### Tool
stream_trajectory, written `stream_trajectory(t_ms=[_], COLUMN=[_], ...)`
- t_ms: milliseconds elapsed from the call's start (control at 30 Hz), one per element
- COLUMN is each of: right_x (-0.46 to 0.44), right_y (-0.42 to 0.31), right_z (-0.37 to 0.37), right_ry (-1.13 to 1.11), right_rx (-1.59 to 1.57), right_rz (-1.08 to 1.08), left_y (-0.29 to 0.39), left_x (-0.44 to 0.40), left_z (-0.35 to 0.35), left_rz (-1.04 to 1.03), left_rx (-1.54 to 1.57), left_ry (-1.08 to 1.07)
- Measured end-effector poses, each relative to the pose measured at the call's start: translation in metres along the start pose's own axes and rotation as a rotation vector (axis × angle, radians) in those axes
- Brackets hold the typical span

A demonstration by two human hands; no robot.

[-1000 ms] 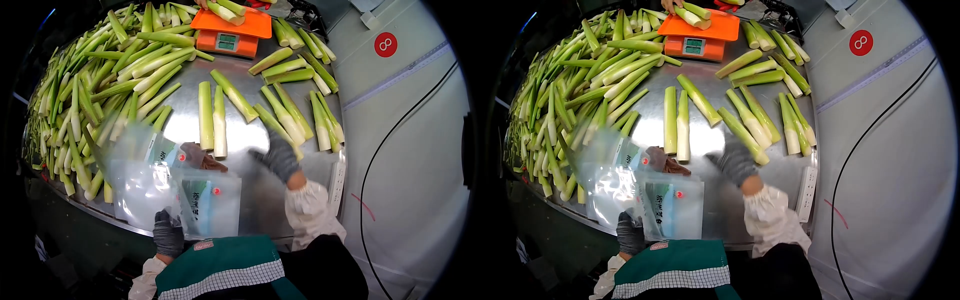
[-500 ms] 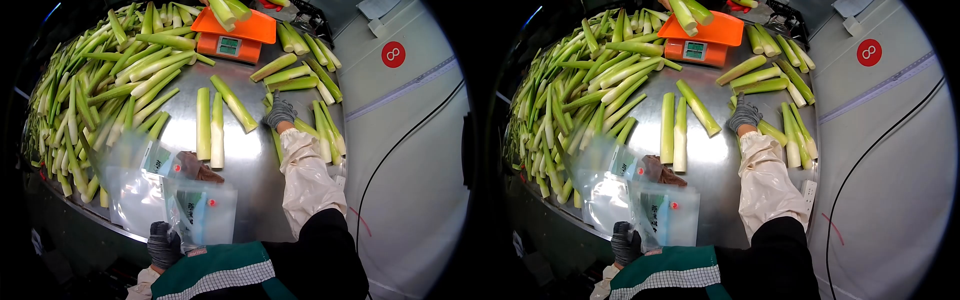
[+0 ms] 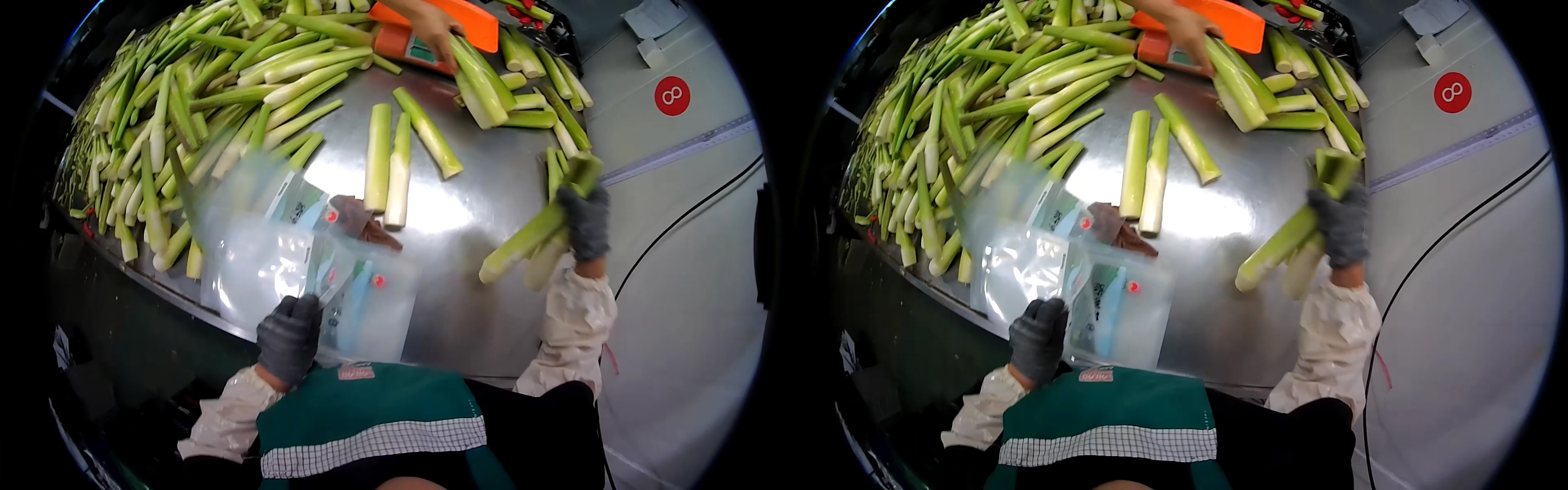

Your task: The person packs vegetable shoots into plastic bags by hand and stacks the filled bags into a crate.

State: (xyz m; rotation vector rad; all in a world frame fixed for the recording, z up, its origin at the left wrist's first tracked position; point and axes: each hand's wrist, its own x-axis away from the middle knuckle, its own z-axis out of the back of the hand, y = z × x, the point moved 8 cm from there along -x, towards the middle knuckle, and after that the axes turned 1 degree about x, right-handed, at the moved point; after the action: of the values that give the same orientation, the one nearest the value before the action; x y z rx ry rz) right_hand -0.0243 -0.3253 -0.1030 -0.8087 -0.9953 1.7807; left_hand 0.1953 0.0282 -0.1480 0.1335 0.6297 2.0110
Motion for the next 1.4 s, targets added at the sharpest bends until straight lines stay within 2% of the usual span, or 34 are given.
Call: stream_trajectory(t_ms=[67,133,333,500,567,600,633,700,767,933,1100,1233,1333,1400], right_x=[0.037,0.068,0.134,0.163,0.176,0.185,0.191,0.205,0.218,0.233,0.235,0.246,0.252,0.255], right_y=[-0.020,-0.037,-0.043,0.025,0.061,0.077,0.088,0.112,0.125,0.143,0.142,0.166,0.150,0.150], right_z=[0.024,0.034,0.016,-0.029,-0.054,-0.067,-0.077,-0.104,-0.115,-0.117,-0.103,-0.096,-0.088,-0.092], right_ry=[-0.013,-0.075,0.024,0.071,0.122,0.179,0.181,0.148,0.172,0.303,0.458,0.621,0.735,0.716], right_rx=[-0.448,-0.699,-1.092,-1.401,-1.483,-1.522,-1.520,-1.627,-1.621,-1.474,-1.379,-1.242,-1.077,-1.109], right_rz=[0.027,0.101,0.206,0.092,-0.043,-0.142,-0.144,-0.294,-0.357,-0.571,-0.634,-0.702,-0.615,-0.635], left_y=[0.003,0.009,0.009,0.009,0.000,-0.011,-0.020,-0.017,-0.016,-0.006,-0.010,-0.009,-0.002,0.004], left_x=[-0.006,-0.014,-0.011,-0.001,0.004,0.005,0.006,0.003,0.000,0.004,0.010,0.013,0.014,0.014], left_z=[-0.006,-0.014,-0.057,-0.080,-0.095,-0.103,-0.108,-0.094,-0.082,-0.071,-0.071,-0.062,-0.059,-0.057], left_rz=[-0.031,-0.009,-0.056,-0.068,-0.083,-0.007,0.072,0.103,0.079,-0.034,-0.038,-0.076,-0.083,-0.089], left_rx=[0.018,-0.001,0.056,0.208,0.300,0.455,0.608,0.589,0.569,0.447,0.378,0.476,0.484,0.440], left_ry=[-0.004,-0.084,-0.160,-0.164,-0.147,-0.134,-0.119,-0.097,-0.008,-0.018,-0.015,0.127,0.154,0.141])
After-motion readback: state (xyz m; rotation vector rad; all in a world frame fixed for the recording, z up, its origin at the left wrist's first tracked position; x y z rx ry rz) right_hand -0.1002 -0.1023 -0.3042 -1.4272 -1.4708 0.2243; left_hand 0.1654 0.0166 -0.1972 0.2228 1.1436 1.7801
